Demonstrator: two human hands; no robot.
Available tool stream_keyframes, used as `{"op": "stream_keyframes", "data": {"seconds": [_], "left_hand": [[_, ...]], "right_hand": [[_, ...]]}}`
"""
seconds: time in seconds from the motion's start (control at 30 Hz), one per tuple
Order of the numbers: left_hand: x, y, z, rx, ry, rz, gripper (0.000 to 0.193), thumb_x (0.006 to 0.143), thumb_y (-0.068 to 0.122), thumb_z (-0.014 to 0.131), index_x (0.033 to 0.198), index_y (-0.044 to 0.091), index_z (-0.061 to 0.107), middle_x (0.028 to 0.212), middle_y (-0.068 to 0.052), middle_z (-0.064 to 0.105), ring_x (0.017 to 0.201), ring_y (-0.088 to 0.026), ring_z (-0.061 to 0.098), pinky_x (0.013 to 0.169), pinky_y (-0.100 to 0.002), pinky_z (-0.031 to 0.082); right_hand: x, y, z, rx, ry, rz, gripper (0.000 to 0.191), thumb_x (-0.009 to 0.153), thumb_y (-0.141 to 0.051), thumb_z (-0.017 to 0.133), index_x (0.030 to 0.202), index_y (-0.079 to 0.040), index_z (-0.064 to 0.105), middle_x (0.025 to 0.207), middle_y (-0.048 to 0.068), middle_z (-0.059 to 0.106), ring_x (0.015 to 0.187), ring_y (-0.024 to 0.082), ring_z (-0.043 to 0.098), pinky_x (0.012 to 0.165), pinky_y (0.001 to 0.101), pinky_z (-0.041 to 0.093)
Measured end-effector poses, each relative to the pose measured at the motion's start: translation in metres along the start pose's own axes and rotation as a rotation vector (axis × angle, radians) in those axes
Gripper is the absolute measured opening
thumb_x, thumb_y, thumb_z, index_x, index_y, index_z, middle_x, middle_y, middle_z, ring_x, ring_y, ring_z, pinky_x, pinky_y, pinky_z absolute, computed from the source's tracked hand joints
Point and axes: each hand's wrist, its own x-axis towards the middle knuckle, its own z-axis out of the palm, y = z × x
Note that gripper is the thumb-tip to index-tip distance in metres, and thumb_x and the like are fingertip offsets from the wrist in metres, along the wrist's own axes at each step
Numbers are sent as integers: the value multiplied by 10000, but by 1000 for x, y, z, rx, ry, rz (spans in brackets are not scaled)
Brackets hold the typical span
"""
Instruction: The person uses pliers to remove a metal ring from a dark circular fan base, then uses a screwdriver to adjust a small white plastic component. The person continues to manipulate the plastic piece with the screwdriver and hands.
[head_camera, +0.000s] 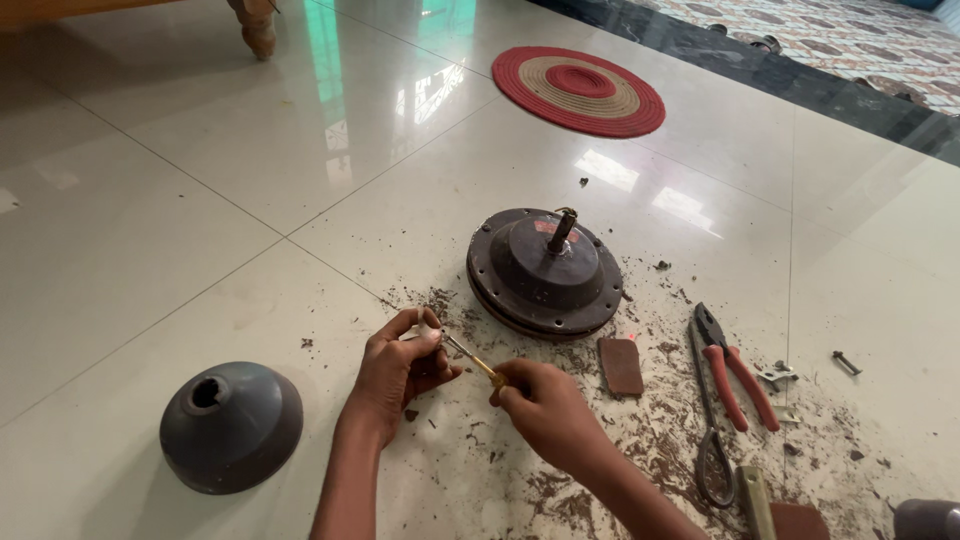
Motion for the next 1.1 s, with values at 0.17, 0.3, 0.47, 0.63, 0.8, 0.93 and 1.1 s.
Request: {"op": "stream_keyframes", "data": {"seconds": [0.17,0.3,0.47,0.63,0.8,0.93,1.1], "left_hand": [[1,-1,-2,-15,-25,14,53,874,120,585,916,117,616,625,-46,596,573,-167,638,697,-358,676],[0,-1,-2,-2,-22,10,52,870,125,588,915,119,615,627,-36,587,569,-151,622,697,-354,676],[0,1,-1,16,-19,-2,36,874,121,583,902,119,604,621,-29,573,560,-155,611,701,-353,682],[-1,2,0,3,-46,18,28,885,112,567,908,121,580,655,-25,570,590,-144,606,725,-366,673],[-1,4,0,34,-43,16,20,895,113,554,905,125,565,676,-27,557,606,-155,597,726,-371,665],[3,12,0,151,-36,89,34,875,103,564,899,117,584,688,-18,540,612,-143,554,656,-339,608],[2,25,2,326,-14,143,46,869,88,580,890,92,621,683,-22,559,606,-139,555,618,-316,556]], "right_hand": [[-5,-2,-8,-1,-7,35,352,865,-102,712,1215,-62,691,1054,102,781,932,207,776,819,365,620],[-6,-8,-6,-156,49,56,375,823,-111,769,1186,-79,680,1071,61,776,907,182,774,803,316,637],[-1,-8,-5,-155,125,73,288,827,-183,801,1082,-61,749,990,100,801,858,175,774,828,320,619],[2,-8,-4,-251,110,125,309,876,-278,740,1078,-45,736,972,138,782,834,229,740,775,376,577],[2,-4,-1,-202,-7,115,373,941,-333,644,1195,-60,665,1006,104,713,815,193,686,735,339,576],[5,7,-5,-129,-43,125,347,1003,-259,504,1195,-38,691,915,114,671,778,239,604,698,395,530],[5,19,-5,-138,-14,-40,275,982,-187,558,1176,-29,673,1019,93,657,875,238,643,773,382,556]]}}
